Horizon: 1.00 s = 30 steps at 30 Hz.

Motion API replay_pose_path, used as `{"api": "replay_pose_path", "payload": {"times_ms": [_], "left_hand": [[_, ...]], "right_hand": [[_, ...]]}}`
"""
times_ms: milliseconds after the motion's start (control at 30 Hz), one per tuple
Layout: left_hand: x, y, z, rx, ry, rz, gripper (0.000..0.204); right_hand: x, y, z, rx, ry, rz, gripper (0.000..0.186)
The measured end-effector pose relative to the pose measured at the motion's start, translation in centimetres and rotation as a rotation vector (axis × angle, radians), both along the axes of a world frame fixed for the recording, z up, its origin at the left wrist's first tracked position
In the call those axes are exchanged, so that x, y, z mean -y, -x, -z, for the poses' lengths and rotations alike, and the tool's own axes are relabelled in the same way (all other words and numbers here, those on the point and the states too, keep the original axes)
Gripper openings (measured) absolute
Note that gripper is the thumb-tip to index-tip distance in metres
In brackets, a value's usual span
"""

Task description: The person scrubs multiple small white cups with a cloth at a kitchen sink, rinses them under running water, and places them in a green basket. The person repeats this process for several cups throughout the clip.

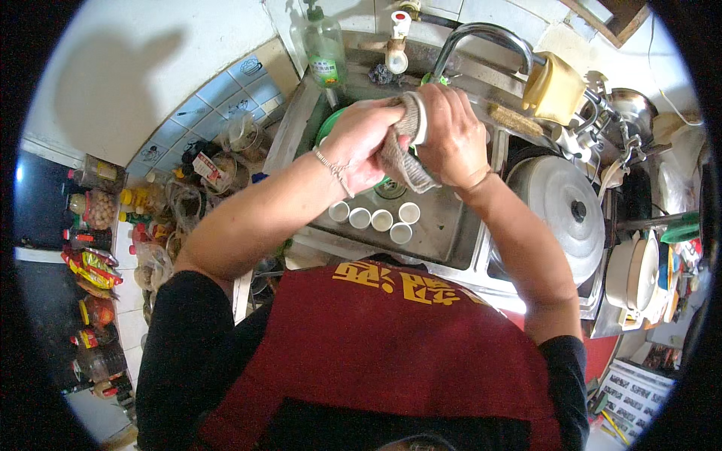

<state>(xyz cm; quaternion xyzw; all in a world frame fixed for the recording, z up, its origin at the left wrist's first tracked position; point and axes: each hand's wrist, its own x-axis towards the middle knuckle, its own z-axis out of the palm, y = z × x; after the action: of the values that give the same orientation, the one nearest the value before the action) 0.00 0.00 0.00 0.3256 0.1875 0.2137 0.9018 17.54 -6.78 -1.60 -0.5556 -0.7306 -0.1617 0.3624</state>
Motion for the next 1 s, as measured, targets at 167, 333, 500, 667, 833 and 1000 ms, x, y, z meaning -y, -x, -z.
{"api": "replay_pose_path", "payload": {"times_ms": [167,333,500,667,833,1000], "left_hand": [[1.2,2.8,-2.5,-0.023,-0.101,-0.293,0.026],[0.8,5.3,-3.1,0.037,-0.126,-0.438,0.034],[-0.7,6.7,-1.0,0.17,-0.207,-0.414,0.036],[0.8,6.0,-1.3,0.125,-0.268,-0.469,0.036],[2.4,4.5,-3.4,0.129,-0.449,-0.517,0.044],[5.0,1.0,-4.6,-0.217,-1.543,-0.513,0.032]], "right_hand": [[2.6,0.0,-0.6,-0.51,0.169,0.02,0.06],[4.9,0.3,-2.5,-0.59,0.196,-0.052,0.065],[5.7,0.7,-2.9,-0.559,0.157,-0.143,0.074],[5.9,1.0,-3.0,-0.661,0.2,-0.167,0.075],[5.8,1.8,-2.5,-0.715,0.257,-0.11,0.074],[5.0,2.5,-1.2,-0.392,0.165,0.013,0.069]]}}
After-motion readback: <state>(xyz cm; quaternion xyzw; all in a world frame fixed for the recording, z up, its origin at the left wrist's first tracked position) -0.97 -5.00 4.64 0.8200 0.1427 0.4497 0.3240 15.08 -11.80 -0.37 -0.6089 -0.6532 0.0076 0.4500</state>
